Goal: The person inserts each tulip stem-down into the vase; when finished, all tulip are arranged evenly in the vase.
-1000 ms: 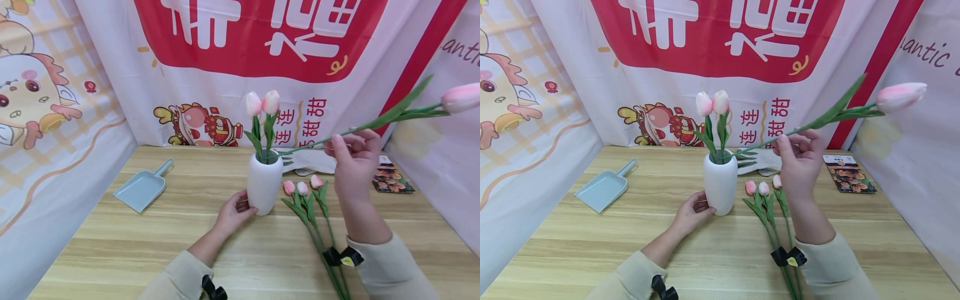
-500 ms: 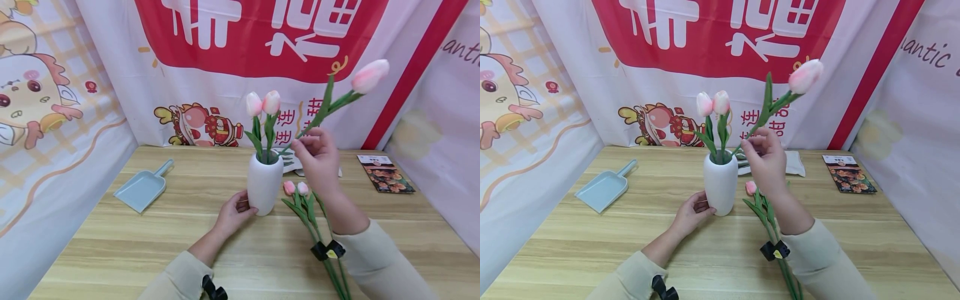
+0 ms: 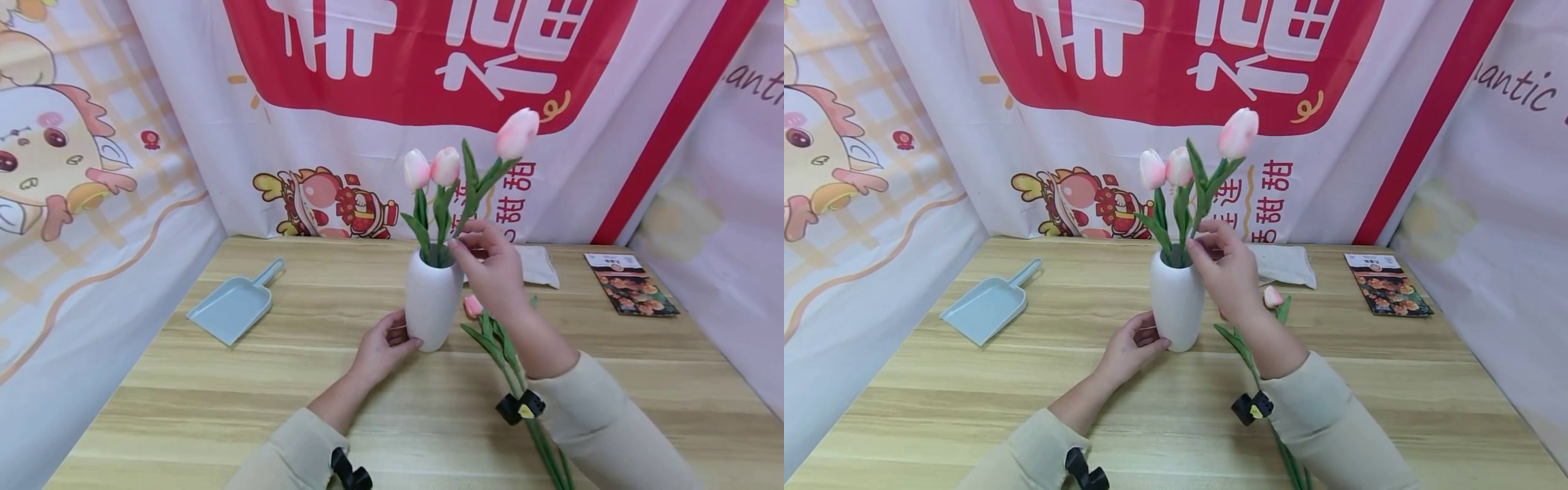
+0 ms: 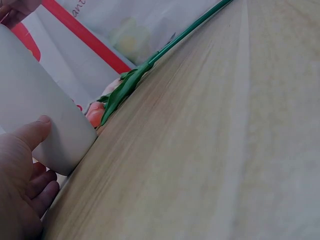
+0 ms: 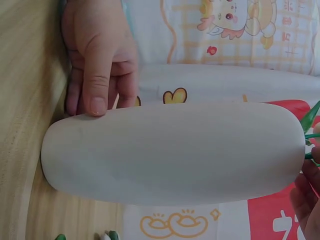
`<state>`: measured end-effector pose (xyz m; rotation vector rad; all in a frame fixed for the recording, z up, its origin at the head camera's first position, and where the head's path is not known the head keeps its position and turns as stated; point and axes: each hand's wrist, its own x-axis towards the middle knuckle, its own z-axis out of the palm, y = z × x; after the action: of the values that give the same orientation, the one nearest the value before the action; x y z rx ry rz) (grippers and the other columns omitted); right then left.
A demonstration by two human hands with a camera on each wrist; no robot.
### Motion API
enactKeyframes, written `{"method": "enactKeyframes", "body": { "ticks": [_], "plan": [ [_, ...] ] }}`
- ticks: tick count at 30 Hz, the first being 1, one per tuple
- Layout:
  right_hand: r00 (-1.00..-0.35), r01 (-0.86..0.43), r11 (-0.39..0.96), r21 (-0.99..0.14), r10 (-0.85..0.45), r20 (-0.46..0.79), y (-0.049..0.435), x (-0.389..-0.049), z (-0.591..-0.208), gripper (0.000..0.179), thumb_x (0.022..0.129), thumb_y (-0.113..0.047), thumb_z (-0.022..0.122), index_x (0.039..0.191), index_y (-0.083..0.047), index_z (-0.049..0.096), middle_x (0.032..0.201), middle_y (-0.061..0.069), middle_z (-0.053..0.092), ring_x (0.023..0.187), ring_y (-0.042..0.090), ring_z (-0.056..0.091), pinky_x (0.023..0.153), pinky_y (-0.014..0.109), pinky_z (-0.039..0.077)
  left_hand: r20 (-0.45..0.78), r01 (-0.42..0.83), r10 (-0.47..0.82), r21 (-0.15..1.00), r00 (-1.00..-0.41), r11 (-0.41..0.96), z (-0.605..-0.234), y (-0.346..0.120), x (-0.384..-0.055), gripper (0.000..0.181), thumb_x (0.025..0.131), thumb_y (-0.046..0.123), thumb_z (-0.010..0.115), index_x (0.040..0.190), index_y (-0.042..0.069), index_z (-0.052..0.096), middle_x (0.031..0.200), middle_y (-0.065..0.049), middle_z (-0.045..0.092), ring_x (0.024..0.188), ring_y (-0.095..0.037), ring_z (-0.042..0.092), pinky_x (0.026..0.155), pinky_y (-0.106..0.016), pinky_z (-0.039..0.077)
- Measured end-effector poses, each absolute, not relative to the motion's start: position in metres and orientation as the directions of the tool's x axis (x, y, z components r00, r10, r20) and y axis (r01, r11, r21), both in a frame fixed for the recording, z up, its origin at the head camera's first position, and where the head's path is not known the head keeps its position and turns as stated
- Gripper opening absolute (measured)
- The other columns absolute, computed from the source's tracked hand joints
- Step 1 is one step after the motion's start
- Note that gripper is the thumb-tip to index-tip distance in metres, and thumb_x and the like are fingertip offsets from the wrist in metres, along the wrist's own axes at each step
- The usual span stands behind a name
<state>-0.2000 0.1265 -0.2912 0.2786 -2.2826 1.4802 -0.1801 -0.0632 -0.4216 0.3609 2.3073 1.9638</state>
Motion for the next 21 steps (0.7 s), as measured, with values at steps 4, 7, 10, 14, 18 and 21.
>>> {"method": "enactKeyframes", "body": {
  "ticks": [4, 7, 10, 14, 18, 21],
  "plan": [
    [-0.909, -0.362, 0.447, -0.818, 0.024, 0.416, 0.123, -0.202, -0.293, 0.025, 0.094, -0.016, 0.065, 0.116, -0.005, 0.061, 0.106, 0.015, 0.069, 0.101, 0.024, 0.064, 0.090, 0.039, 0.059, 0.073, 0.113, 0.240, 0.982, -0.968, 0.154, -0.423, -0.063, -0.182, 0.055, 0.087, 0.007, 0.073, 0.135, -0.004, 0.051, 0.129, -0.027, 0.060, 0.119, -0.041, 0.060, 0.102, -0.046, 0.053],
    [-0.925, -0.334, 0.465, -0.820, 0.007, 0.381, 0.122, -0.204, -0.293, 0.024, 0.093, -0.017, 0.067, 0.114, -0.006, 0.065, 0.110, 0.014, 0.070, 0.106, 0.025, 0.063, 0.095, 0.044, 0.057, 0.066, 0.107, 0.244, 0.982, -0.968, 0.158, -0.424, -0.063, -0.182, 0.055, 0.087, 0.007, 0.073, 0.136, -0.003, 0.050, 0.129, -0.027, 0.059, 0.119, -0.041, 0.060, 0.102, -0.046, 0.053],
    [-0.936, -0.311, 0.475, -0.823, -0.002, 0.353, 0.121, -0.205, -0.291, 0.026, 0.092, -0.018, 0.068, 0.115, -0.007, 0.067, 0.113, 0.011, 0.070, 0.108, 0.024, 0.062, 0.098, 0.043, 0.055, 0.063, 0.104, 0.245, 0.982, -0.967, 0.155, -0.421, -0.063, -0.181, 0.055, 0.087, 0.007, 0.073, 0.136, -0.003, 0.050, 0.130, -0.027, 0.059, 0.120, -0.041, 0.060, 0.102, -0.046, 0.053],
    [-0.942, -0.295, 0.464, -0.835, 0.003, 0.335, 0.120, -0.205, -0.291, 0.029, 0.091, -0.018, 0.070, 0.118, -0.008, 0.066, 0.113, 0.011, 0.070, 0.107, 0.024, 0.062, 0.099, 0.041, 0.054, 0.062, 0.103, 0.242, 0.982, -0.968, 0.159, -0.420, -0.063, -0.180, 0.055, 0.087, 0.007, 0.073, 0.136, -0.003, 0.050, 0.129, -0.027, 0.059, 0.120, -0.041, 0.060, 0.102, -0.047, 0.053],
    [-0.947, -0.285, 0.435, -0.854, 0.007, 0.320, 0.121, -0.203, -0.290, 0.031, 0.091, -0.018, 0.069, 0.120, -0.007, 0.066, 0.114, 0.012, 0.069, 0.107, 0.023, 0.062, 0.098, 0.039, 0.054, 0.060, 0.100, 0.237, 0.982, -0.970, 0.160, -0.427, -0.063, -0.184, 0.054, 0.086, 0.005, 0.073, 0.135, -0.004, 0.051, 0.129, -0.027, 0.060, 0.119, -0.041, 0.060, 0.102, -0.047, 0.053],
    [-0.951, -0.277, 0.412, -0.868, 0.012, 0.309, 0.124, -0.201, -0.288, 0.031, 0.092, -0.018, 0.068, 0.121, -0.007, 0.065, 0.116, 0.012, 0.069, 0.107, 0.023, 0.061, 0.094, 0.037, 0.056, 0.062, 0.098, 0.227, 0.983, -0.972, 0.153, -0.438, -0.062, -0.191, 0.056, 0.086, 0.006, 0.074, 0.136, -0.002, 0.051, 0.129, -0.026, 0.060, 0.119, -0.040, 0.061, 0.101, -0.047, 0.053]
  ]
}}
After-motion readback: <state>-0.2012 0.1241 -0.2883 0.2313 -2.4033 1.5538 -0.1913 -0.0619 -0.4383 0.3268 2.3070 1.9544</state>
